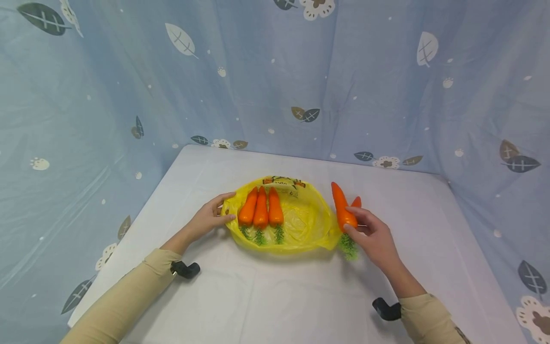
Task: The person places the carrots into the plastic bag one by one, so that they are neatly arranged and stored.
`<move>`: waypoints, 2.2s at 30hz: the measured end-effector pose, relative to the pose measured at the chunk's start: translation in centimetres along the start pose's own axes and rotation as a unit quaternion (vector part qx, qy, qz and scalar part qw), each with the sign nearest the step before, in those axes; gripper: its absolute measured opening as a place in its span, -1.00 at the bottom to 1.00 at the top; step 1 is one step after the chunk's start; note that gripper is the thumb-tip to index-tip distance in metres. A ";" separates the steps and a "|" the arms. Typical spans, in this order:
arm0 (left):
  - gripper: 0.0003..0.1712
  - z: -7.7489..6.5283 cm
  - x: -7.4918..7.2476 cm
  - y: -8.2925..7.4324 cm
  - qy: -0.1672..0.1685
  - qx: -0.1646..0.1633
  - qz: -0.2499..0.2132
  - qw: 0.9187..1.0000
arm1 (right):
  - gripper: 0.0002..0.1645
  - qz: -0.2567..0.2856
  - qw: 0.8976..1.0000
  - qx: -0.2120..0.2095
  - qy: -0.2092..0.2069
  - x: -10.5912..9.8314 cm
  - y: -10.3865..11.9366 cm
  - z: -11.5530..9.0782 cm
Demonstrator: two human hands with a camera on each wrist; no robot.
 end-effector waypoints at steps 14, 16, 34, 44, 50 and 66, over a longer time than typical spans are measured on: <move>-0.16 0.1 -0.1 0.3 0.003 0.002 -0.002 1.000 | -0.50 0.028 0.999 -0.030 0.015 0.4 0.5 0.2; -0.16 0.4 -0.3 1.0 0.002 -0.001 0.000 1.000 | -0.50 0.031 0.999 -0.033 0.016 0.5 0.5 0.2; -0.14 0.8 -0.5 2.2 -0.005 0.006 -0.002 1.000 | -0.50 0.064 0.996 -0.042 0.048 1.4 0.7 0.5; -0.14 0.8 -0.4 2.3 -0.004 0.006 -0.004 1.000 | -0.51 0.079 0.992 -0.046 0.081 2.4 1.0 0.7; -0.13 0.9 -0.5 2.3 -0.004 0.004 0.000 1.000 | -0.53 0.085 0.990 -0.054 0.097 2.9 1.3 0.9; -0.17 -0.3 0.1 -0.6 0.000 0.006 0.009 1.000 | -0.51 0.073 0.990 -0.020 0.122 4.2 1.4 1.9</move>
Point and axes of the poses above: each hand's wrist, its own z-axis towards the middle knuckle, its own x-axis out of the palm, y = z × x, the point moved 2 cm from there along z, towards the middle knuckle, and after that the axes turned 2 degrees about -x, right-handed, at the moved point
